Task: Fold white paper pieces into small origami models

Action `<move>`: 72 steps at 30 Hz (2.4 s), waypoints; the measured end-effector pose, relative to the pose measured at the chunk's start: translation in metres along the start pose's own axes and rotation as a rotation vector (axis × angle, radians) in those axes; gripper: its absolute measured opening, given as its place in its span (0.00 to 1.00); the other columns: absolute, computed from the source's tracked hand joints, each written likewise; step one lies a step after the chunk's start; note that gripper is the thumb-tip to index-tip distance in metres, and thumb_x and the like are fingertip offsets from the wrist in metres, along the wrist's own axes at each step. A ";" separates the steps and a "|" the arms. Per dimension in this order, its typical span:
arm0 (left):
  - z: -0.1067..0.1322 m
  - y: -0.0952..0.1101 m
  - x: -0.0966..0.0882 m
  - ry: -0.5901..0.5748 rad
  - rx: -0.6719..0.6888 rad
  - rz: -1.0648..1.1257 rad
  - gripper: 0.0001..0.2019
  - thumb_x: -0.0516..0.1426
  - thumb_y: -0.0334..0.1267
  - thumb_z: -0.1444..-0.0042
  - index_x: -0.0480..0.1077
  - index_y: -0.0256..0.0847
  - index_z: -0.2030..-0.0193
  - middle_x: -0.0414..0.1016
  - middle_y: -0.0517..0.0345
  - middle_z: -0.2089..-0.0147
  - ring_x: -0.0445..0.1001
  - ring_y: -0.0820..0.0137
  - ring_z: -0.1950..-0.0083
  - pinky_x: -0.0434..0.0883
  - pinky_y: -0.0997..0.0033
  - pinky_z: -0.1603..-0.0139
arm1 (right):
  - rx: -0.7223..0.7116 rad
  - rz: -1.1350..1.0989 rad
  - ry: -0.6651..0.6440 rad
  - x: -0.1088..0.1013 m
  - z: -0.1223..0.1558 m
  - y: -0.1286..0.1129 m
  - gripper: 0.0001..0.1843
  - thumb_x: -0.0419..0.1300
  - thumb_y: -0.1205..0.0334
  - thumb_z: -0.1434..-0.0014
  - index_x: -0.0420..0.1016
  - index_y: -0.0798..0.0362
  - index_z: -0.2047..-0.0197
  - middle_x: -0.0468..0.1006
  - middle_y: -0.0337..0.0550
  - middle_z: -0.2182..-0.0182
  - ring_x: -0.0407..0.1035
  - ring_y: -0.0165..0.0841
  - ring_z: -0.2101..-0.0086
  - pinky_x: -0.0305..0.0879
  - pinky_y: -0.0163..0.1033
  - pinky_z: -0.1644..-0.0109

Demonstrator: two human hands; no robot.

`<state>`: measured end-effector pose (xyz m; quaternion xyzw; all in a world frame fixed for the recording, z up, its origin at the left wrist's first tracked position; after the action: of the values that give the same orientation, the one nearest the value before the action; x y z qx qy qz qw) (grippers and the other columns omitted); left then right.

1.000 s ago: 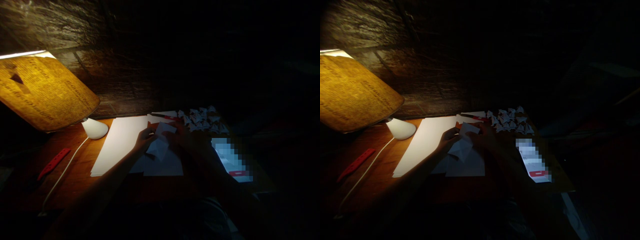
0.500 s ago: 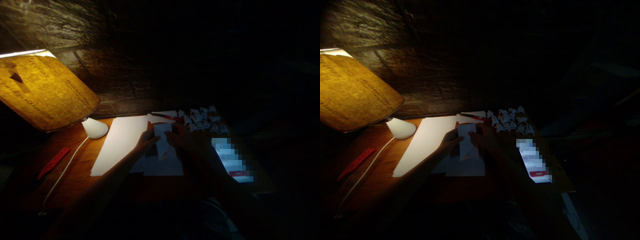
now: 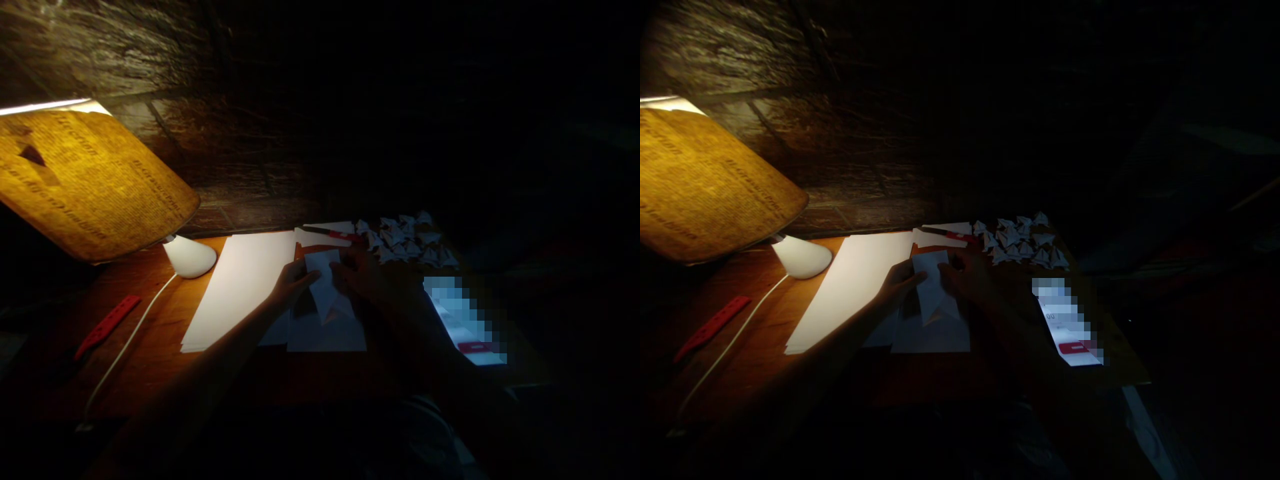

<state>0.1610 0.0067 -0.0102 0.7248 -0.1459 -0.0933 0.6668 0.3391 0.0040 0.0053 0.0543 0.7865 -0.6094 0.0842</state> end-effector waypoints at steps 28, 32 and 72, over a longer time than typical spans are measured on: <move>0.001 0.005 -0.002 0.102 0.033 -0.003 0.22 0.72 0.50 0.54 0.79 0.35 0.59 0.83 0.50 0.65 0.81 0.60 0.64 0.76 0.67 0.63 | 0.044 -0.093 -0.097 0.007 0.001 0.006 0.12 0.64 0.51 0.43 0.79 0.52 0.65 0.80 0.41 0.70 0.72 0.36 0.68 0.68 0.40 0.64; 0.002 0.007 -0.002 0.110 0.034 -0.011 0.21 0.72 0.50 0.54 0.79 0.35 0.61 0.83 0.51 0.65 0.80 0.62 0.64 0.75 0.67 0.63 | -0.016 -0.021 -0.059 0.004 0.001 -0.001 0.08 0.63 0.56 0.44 0.80 0.51 0.65 0.80 0.41 0.70 0.72 0.36 0.67 0.68 0.40 0.63; 0.002 0.008 0.006 0.035 -0.047 -0.070 0.21 0.72 0.52 0.55 0.77 0.35 0.66 0.78 0.55 0.69 0.75 0.70 0.69 0.68 0.73 0.69 | -0.069 -0.085 -0.135 0.010 0.004 -0.003 0.12 0.66 0.52 0.45 0.80 0.53 0.67 0.80 0.43 0.69 0.72 0.34 0.68 0.67 0.39 0.64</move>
<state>0.1651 0.0021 -0.0016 0.7153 -0.1066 -0.1072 0.6823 0.3286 -0.0006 0.0049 -0.0236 0.8013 -0.5871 0.1129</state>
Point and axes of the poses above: each hand's wrist, its own z-axis away from the middle knuckle, its own x-axis out of the palm, y = z × x, the point moved 5 cm from there along -z, towards the middle knuckle
